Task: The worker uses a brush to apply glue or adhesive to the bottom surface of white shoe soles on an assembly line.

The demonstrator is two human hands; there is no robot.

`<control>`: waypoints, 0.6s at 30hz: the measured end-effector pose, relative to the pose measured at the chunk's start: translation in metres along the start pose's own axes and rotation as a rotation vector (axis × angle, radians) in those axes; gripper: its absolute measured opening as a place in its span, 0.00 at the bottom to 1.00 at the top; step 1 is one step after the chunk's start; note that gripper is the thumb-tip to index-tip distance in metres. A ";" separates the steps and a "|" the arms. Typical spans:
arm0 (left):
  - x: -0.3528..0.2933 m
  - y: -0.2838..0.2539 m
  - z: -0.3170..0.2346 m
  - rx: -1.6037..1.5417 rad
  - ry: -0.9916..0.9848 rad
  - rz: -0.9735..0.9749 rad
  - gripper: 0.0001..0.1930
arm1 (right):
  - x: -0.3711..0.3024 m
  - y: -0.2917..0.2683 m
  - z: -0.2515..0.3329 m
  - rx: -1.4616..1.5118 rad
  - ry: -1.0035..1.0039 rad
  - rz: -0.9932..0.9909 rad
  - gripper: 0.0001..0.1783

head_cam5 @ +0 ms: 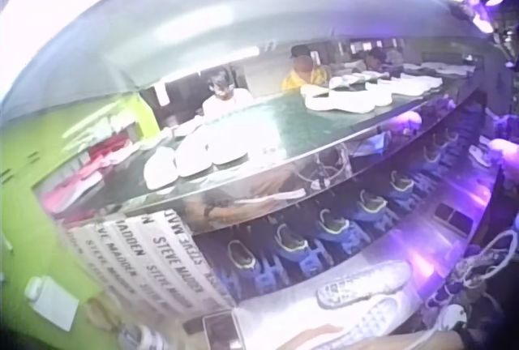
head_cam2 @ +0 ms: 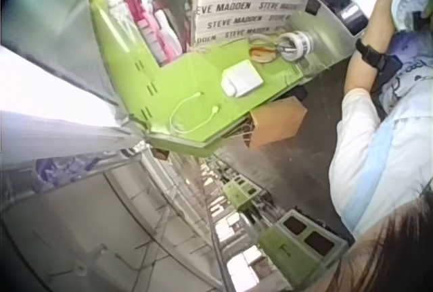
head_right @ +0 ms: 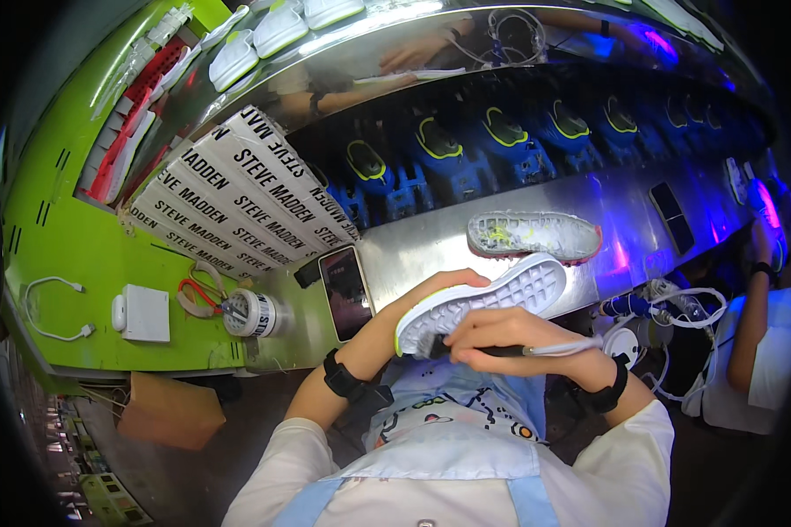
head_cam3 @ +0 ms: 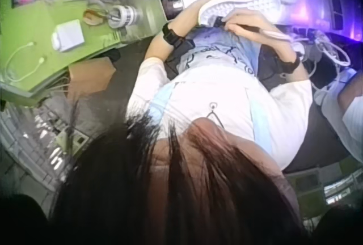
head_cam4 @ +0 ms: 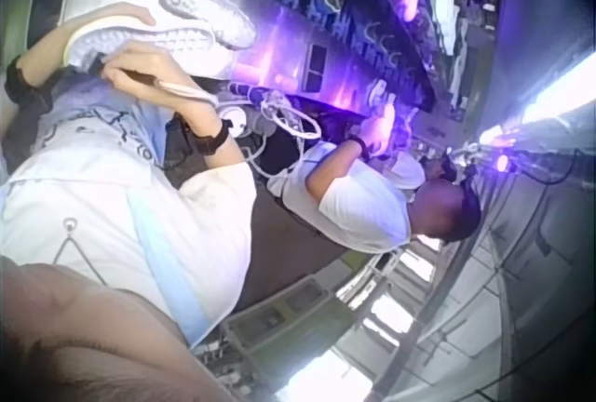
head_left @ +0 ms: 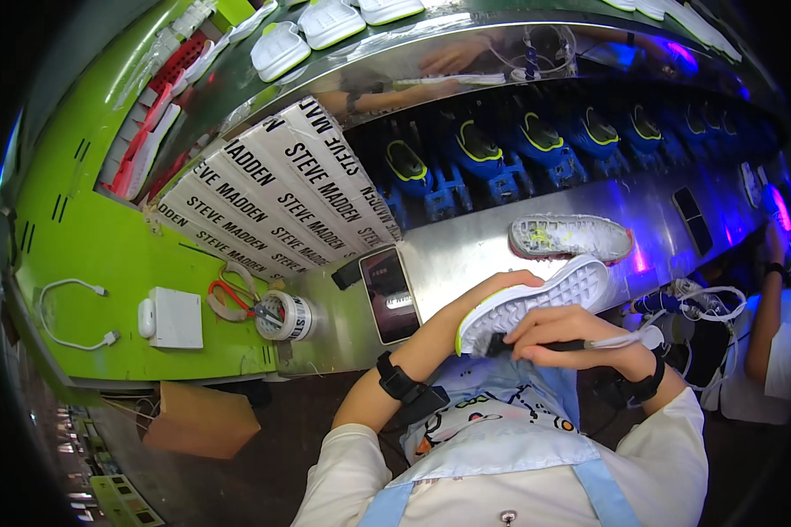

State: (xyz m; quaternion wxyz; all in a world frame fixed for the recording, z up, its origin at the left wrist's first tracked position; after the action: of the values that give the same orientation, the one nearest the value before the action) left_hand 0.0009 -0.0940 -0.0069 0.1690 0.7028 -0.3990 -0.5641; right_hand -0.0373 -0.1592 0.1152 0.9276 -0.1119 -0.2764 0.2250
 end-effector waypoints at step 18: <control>-0.076 0.009 -0.095 0.008 0.807 0.187 0.19 | -0.005 -0.049 0.040 -0.037 -0.068 -0.335 0.18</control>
State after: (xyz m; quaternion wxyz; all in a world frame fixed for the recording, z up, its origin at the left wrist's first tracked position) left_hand 0.0819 -0.0627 0.0782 0.3599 0.8289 -0.3651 -0.2239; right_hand -0.0461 -0.2009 0.1626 0.9400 -0.0737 -0.3264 0.0658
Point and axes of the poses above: each hand's wrist, its own x-axis towards the middle knuckle, its own y-axis out of the palm, z = x × y, the point moved 8 cm from there along x, towards the middle knuckle, and after that the axes turned 9 degrees about -y, right-handed, at the moved point
